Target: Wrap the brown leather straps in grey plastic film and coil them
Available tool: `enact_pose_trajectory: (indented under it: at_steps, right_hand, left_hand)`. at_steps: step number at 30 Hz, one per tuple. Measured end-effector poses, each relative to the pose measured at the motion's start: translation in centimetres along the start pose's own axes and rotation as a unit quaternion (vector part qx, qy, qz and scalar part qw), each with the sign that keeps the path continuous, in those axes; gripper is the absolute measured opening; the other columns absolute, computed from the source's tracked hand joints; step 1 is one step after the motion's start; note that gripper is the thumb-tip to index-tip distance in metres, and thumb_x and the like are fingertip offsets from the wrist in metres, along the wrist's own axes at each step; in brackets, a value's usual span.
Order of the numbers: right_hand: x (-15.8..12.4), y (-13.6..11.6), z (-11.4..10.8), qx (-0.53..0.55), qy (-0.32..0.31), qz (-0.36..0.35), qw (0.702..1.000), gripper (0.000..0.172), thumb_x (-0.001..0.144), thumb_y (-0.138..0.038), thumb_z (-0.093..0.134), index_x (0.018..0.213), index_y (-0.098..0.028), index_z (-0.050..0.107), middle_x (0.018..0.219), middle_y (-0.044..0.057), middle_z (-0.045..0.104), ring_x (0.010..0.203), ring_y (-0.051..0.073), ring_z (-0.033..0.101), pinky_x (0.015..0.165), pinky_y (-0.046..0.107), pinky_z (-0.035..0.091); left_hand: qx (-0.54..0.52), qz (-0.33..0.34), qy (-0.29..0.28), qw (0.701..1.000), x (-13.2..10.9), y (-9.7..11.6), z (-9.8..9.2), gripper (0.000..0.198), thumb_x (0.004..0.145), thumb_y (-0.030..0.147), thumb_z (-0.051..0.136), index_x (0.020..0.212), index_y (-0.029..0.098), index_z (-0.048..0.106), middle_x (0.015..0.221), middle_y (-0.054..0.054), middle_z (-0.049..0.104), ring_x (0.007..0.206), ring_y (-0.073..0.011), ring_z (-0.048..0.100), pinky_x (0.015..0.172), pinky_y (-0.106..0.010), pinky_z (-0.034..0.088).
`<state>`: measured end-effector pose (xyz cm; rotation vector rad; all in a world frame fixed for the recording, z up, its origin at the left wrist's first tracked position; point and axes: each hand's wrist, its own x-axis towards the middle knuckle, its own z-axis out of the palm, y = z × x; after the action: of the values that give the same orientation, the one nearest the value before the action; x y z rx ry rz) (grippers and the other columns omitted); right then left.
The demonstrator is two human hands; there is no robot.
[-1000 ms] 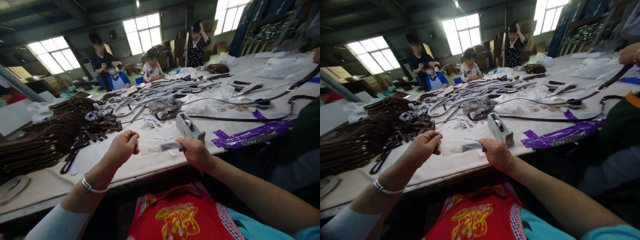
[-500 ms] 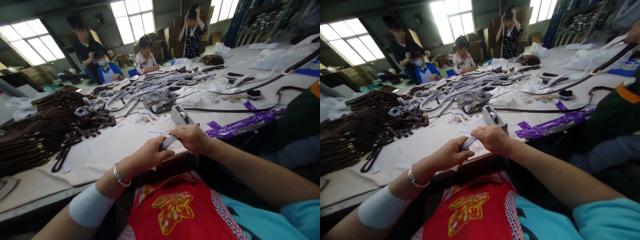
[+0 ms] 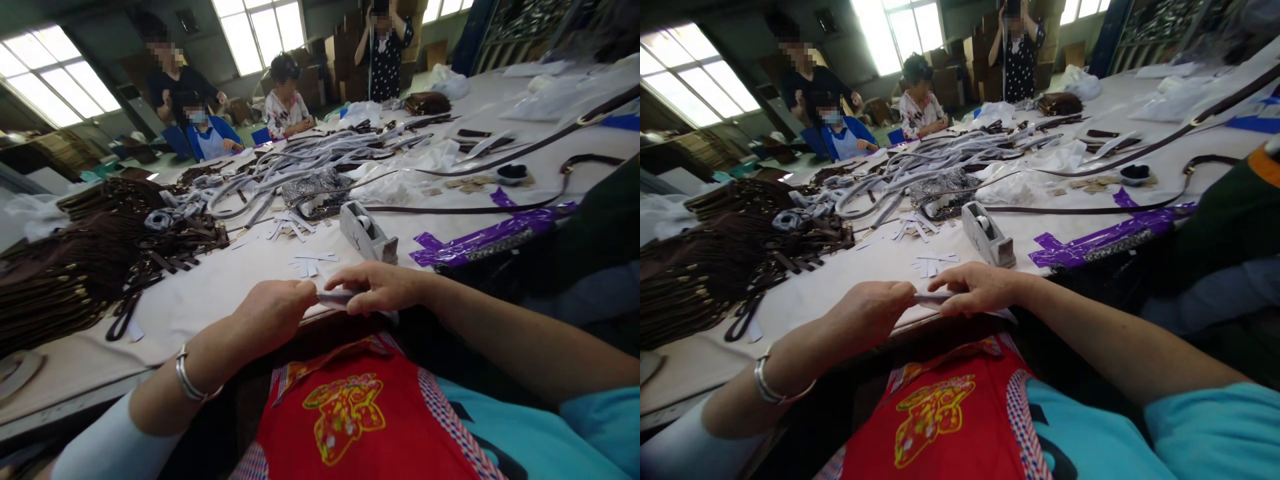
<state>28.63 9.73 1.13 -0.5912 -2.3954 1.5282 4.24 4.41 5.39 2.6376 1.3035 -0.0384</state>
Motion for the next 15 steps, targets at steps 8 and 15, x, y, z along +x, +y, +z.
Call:
enact_pose_trajectory:
  at_steps: [8, 15]
  right_hand:
    - [0.8, 0.7, 2.7, -0.449, 0.134, -0.152, 0.87, 0.015, 0.094, -0.019, 0.051, 0.09, -0.015, 0.065, 0.072, 0.004, 0.065, 0.061, 0.014, 0.053, 0.057, 0.026, 0.033]
    - [0.3, 1.0, 2.7, -0.522, 0.2, -0.274, 0.783, 0.021, 0.101, -0.022, 0.044, 0.1, -0.014, 0.062, 0.071, 0.002, 0.061, 0.062, 0.014, 0.052, 0.064, 0.029, 0.037]
  left_hand:
    - [-0.443, -0.098, -0.094, 0.886, -0.4, 1.6, 1.7, 0.046, 0.1, 0.05, 0.03, 0.088, 0.016, 0.057, 0.063, 0.003, 0.042, 0.053, -0.0104, 0.037, 0.051, -0.023, 0.033]
    - [-0.792, -0.149, -0.161, 0.57, -1.3, 1.7, 4.9, 0.027, 0.089, 0.041, 0.061, 0.084, 0.015, 0.053, 0.065, 0.002, 0.051, 0.047, -0.0081, 0.051, 0.044, -0.018, 0.041]
